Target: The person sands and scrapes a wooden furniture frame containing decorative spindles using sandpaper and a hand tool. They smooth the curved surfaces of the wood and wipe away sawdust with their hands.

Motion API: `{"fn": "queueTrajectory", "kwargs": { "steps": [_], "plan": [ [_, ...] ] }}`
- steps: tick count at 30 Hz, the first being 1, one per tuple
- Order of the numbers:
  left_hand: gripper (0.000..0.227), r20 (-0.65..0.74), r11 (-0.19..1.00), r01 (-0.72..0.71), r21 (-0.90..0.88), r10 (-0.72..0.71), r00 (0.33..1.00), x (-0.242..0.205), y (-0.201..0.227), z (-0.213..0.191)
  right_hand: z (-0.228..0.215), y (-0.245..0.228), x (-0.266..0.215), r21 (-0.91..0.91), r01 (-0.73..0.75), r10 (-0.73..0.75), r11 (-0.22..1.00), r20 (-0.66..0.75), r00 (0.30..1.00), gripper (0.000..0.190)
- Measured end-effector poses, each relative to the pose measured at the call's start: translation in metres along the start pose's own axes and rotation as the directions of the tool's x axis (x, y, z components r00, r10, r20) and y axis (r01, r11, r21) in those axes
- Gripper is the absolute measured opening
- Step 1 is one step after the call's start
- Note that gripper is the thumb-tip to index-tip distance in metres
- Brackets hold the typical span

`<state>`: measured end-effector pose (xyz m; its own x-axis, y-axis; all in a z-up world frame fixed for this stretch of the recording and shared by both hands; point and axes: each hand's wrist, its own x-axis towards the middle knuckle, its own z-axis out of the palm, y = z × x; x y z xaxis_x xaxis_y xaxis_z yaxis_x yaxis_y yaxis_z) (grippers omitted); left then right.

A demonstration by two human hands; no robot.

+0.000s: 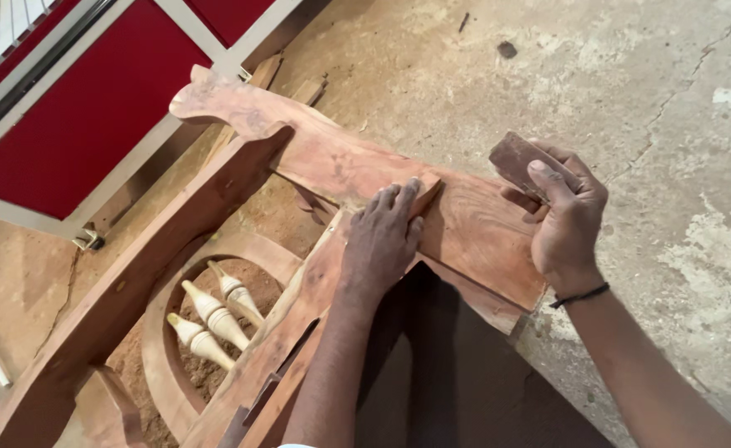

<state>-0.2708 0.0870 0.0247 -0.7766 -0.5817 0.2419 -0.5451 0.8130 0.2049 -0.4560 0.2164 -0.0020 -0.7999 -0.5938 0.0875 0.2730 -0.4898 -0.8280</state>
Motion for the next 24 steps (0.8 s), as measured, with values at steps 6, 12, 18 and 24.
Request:
{"fn": "queueTrajectory", "kwargs": {
  "steps": [6,12,18,24],
  "plan": [
    [0.049,0.015,0.998,0.007,-0.066,-0.006,1.000,0.011,0.007,-0.001,0.000,0.003,0.001,-0.039,-0.025,0.024,0.999,-0.017,1.000,0.025],
    [0.044,0.019,0.996,0.020,-0.090,-0.019,1.000,0.010,0.013,-0.007,0.004,0.005,-0.002,-0.057,-0.004,0.003,0.998,-0.010,1.000,0.023],
    [0.036,-0.066,0.952,-0.001,-0.305,-0.020,0.998,0.001,0.010,-0.020,0.002,0.016,0.000,-0.082,-0.006,0.006,0.997,-0.004,1.000,0.021],
    [0.061,-0.041,0.857,0.184,-0.481,-0.232,0.972,-0.018,-0.002,-0.018,0.006,0.015,0.004,-0.243,-0.015,0.040,0.970,0.099,0.994,0.031]
  ]
}}
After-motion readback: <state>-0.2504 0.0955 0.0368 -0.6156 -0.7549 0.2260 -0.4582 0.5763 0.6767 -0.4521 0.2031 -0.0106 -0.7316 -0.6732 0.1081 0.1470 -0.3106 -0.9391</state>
